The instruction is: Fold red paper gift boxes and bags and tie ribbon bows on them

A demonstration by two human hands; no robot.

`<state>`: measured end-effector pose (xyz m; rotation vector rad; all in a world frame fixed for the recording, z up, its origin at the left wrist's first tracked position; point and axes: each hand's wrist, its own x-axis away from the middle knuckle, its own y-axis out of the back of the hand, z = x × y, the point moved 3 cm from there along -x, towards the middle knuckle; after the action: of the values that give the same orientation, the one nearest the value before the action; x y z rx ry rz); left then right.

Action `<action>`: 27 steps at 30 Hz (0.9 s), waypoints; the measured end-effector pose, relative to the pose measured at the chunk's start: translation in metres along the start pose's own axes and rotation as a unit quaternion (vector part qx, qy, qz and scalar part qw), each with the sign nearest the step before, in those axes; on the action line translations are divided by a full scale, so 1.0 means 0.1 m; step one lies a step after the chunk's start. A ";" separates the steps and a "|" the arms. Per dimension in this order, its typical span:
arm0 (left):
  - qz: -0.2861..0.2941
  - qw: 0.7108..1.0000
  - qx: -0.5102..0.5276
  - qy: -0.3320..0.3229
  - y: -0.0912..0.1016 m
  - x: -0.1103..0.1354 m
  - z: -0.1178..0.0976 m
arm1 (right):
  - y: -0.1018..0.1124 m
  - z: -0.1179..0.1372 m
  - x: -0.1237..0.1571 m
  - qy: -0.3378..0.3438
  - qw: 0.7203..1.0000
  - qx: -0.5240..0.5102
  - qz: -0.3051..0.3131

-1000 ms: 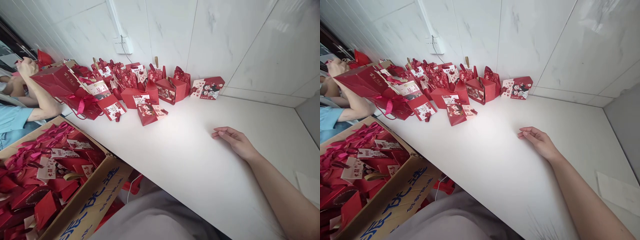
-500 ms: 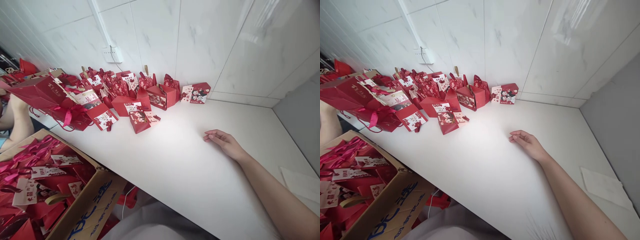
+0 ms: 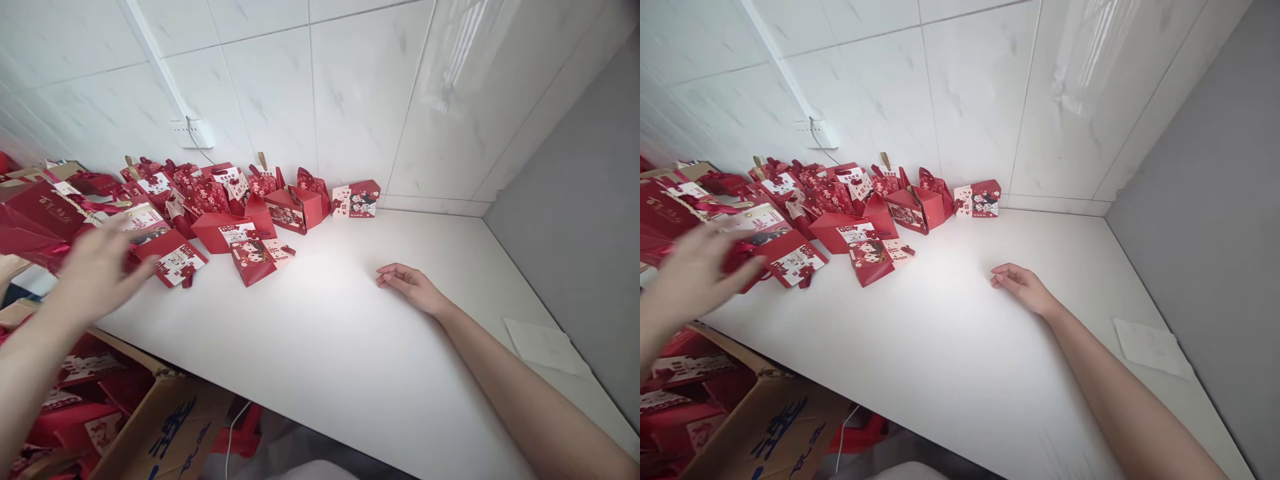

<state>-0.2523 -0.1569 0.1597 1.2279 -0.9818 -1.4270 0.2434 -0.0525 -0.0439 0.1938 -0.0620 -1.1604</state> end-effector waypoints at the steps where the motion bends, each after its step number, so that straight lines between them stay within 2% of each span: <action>1: -0.001 1.000 0.006 -0.013 -0.08 -0.13 -0.12 | 0.00 0.01 0.00 0.003 1.000 -0.002 0.000; 3: 0.043 0.998 0.032 -0.023 -0.31 -0.42 -0.36 | 0.00 0.02 -0.02 0.009 1.000 -0.005 0.001; 4: 0.095 0.995 0.042 -0.010 -0.45 -0.58 -0.45 | -0.01 0.02 -0.02 0.012 1.000 -0.008 0.002; 5: 0.111 0.992 0.062 0.005 -0.57 -0.73 -0.52 | -0.01 0.02 -0.03 0.015 1.000 -0.011 0.002; 7: 0.127 0.988 0.077 0.044 -0.79 -0.98 -0.60 | -0.01 0.02 -0.04 0.019 1.000 -0.017 0.003; 9: 0.172 0.979 0.093 0.062 -0.97 -1.11 -0.64 | -0.01 0.02 -0.05 0.022 1.000 -0.021 0.003; 11: 0.219 0.967 0.113 0.060 -1.06 -1.11 -0.72 | -0.01 0.02 -0.06 0.024 0.999 -0.025 0.003; 13: 0.243 0.960 0.139 0.012 -1.06 -1.03 -0.90 | -0.01 0.02 -0.07 0.027 0.999 -0.029 0.003; 17: 0.255 0.936 0.210 -0.121 -0.94 -0.84 -1.54 | 0.00 0.00 -0.12 0.023 0.998 -0.057 -0.023; 20: 0.231 0.917 0.285 -0.155 -0.94 -0.90 -2.03 | 0.05 -0.03 -0.16 0.024 0.992 -0.079 -0.098; 22: 0.148 0.913 0.356 -0.135 -1.01 -1.06 -2.30 | 0.09 -0.05 -0.18 0.027 0.984 -0.091 -0.153; 24: 0.047 0.895 0.431 -0.105 -1.13 -1.22 -2.54 | 0.11 -0.06 -0.19 0.028 0.975 -0.105 -0.191; 25: 0.018 0.880 0.465 -0.097 -1.21 -1.28 -2.65 | 0.12 -0.05 -0.19 0.030 0.973 -0.110 -0.201; 27: 0.013 0.846 0.524 -0.095 -1.37 -1.35 -2.87 | 0.12 -0.04 -0.22 0.038 0.971 -0.114 -0.207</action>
<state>0.0103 0.0080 0.0077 1.8207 -2.0550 -0.9557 0.2464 -0.0276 -0.0443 0.0474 0.1878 -1.5636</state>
